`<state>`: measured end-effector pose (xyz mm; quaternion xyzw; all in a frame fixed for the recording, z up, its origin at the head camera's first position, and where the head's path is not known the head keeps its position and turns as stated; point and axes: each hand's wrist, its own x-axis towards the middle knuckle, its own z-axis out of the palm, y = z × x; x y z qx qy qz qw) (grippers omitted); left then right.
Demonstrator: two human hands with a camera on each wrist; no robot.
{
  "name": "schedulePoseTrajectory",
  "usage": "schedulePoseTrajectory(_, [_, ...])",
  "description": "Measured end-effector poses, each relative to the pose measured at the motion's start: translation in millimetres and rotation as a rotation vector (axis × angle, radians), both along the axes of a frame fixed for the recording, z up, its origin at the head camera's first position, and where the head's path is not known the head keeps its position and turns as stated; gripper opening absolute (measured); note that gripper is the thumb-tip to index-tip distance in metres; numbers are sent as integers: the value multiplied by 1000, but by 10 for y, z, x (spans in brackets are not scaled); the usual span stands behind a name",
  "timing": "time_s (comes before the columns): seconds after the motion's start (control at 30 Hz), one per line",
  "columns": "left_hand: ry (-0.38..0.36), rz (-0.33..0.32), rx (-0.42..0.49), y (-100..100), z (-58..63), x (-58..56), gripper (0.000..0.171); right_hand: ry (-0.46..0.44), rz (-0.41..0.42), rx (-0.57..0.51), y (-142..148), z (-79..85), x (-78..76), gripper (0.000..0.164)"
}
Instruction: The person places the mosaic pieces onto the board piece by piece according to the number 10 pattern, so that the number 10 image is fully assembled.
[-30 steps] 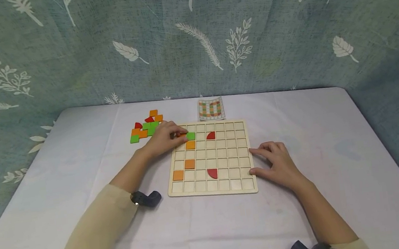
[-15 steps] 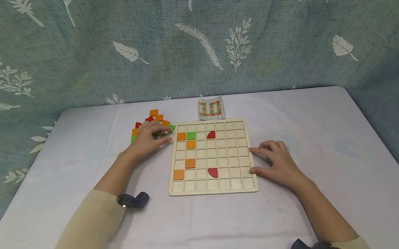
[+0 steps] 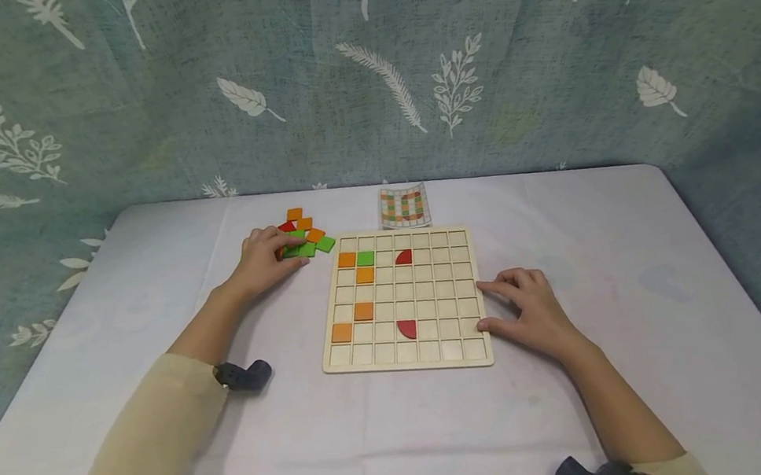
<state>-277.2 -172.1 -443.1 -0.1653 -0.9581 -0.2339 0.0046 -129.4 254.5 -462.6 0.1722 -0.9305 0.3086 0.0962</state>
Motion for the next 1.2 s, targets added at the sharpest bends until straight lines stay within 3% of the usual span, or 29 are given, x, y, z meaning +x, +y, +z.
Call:
schedulePoseTrajectory(0.4, [10, 4, 19, -15, 40, 68, 34, -3, 5, 6, -7, 11, 2, 58])
schedulePoseTrajectory(0.73, [16, 21, 121, 35, 19, 236, 32, -2, 5, 6, -5, 14, 2, 58])
schedulePoseTrajectory(1.03, [-39, 0, 188, 143, 3, 344, 32, 4, 10, 1, -1, 16, 7, 58])
schedulePoseTrajectory(1.2, [-23, -44, 196, 257, 27, 403, 31, 6, 18, -3, 11, 6, 3, 58])
